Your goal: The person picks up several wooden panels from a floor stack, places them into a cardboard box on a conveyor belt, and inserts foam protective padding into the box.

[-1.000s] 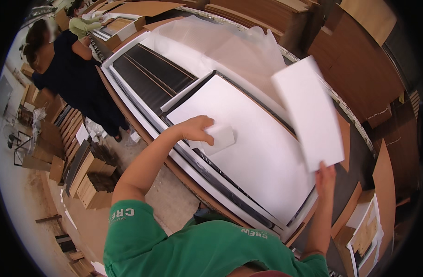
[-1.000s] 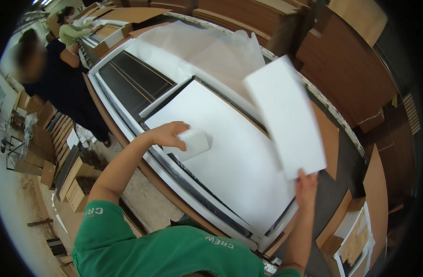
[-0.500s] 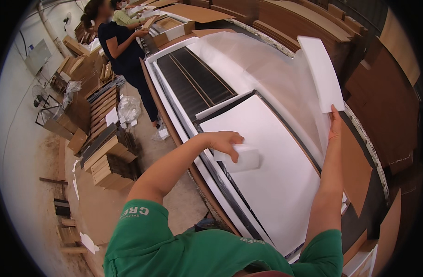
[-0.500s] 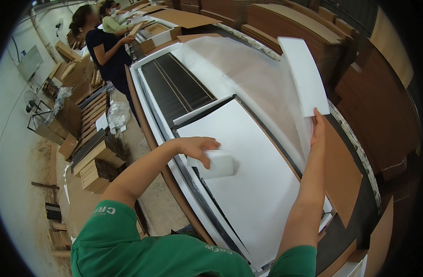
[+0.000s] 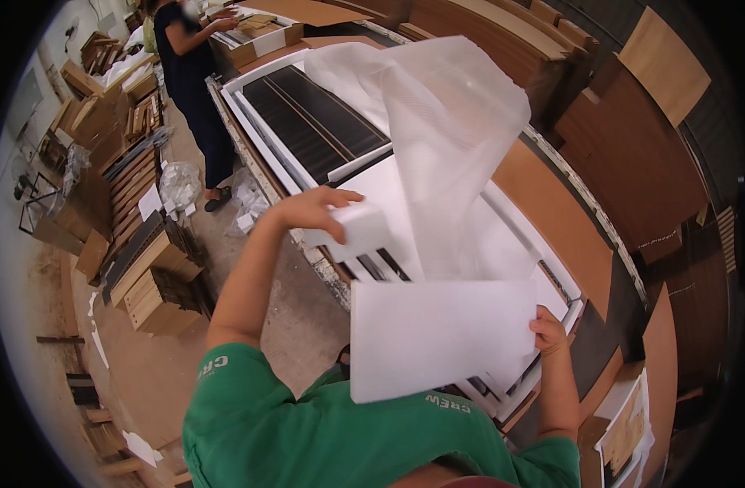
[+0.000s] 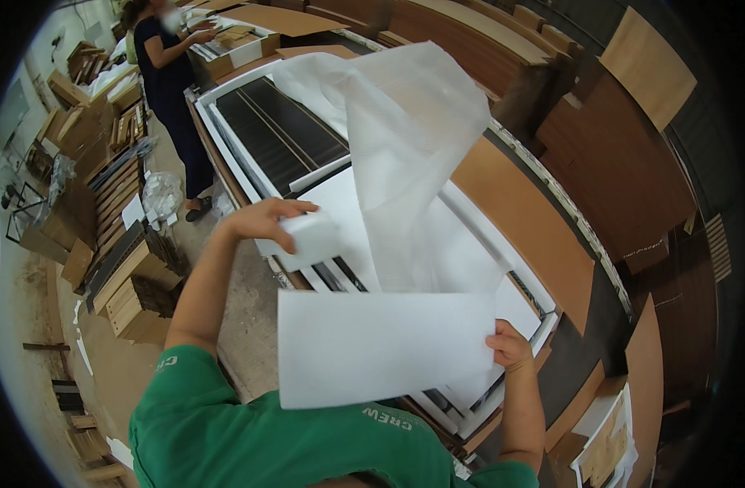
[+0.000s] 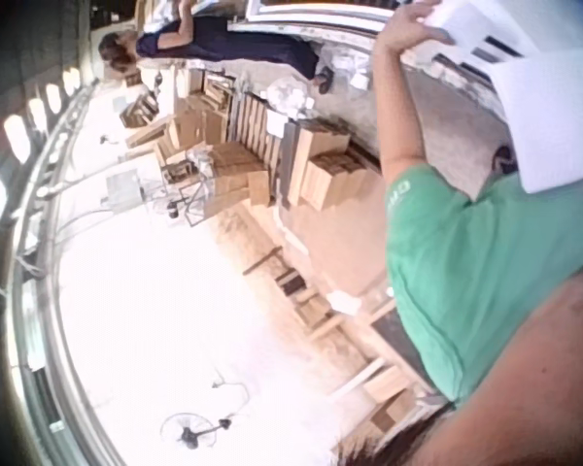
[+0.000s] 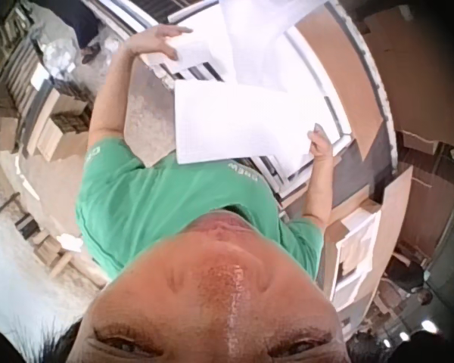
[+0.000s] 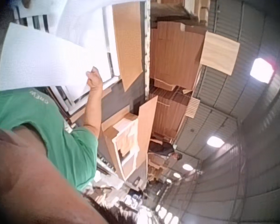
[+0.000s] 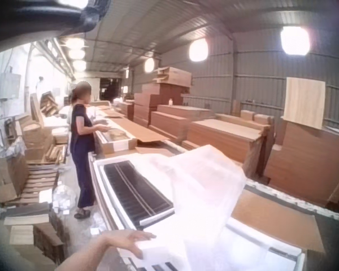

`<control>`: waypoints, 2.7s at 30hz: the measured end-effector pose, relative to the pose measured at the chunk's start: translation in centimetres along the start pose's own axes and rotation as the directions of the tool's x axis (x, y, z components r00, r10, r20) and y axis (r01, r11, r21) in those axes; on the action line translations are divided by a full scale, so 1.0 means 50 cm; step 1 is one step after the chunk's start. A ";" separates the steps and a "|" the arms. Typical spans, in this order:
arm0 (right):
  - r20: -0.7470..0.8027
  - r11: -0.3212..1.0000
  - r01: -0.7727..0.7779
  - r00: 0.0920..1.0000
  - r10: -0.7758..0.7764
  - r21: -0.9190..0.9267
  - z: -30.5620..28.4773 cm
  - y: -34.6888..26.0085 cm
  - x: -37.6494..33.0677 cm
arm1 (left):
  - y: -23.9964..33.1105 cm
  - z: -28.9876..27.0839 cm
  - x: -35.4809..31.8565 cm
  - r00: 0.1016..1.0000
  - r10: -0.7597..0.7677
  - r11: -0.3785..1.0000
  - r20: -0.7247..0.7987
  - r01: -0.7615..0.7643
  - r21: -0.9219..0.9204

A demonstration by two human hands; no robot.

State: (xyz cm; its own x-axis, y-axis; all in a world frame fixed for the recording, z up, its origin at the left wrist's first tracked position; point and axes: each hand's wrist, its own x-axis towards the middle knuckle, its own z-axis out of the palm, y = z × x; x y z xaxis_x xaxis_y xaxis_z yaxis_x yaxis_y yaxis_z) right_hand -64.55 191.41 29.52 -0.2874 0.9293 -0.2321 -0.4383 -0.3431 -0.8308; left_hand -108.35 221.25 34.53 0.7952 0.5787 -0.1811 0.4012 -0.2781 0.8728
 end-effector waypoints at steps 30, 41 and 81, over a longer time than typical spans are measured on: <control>-0.607 0.980 -0.020 0.787 -0.108 -0.200 0.361 0.114 0.005 | 0.053 0.218 -0.190 0.945 0.131 0.491 -0.301 -0.325 -0.808; -0.902 0.868 0.427 0.219 -0.373 -0.255 0.348 0.305 -0.546 | 0.080 0.376 -0.316 0.933 -0.020 0.896 -0.358 -0.143 -0.421; -0.814 0.896 0.029 -0.431 -0.389 -0.443 -0.039 0.328 -1.892 | 1.025 2.024 -0.078 0.510 0.472 0.645 0.719 0.357 -0.676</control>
State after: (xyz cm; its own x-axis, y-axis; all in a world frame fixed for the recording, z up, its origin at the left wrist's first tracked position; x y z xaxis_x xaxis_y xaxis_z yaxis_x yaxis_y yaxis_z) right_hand -42.91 98.14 36.87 0.9877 -0.1557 0.0115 -0.0233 -0.2199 -0.9752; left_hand -44.87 127.16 34.12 0.9216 -0.3880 -0.0065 0.2352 0.5450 0.8048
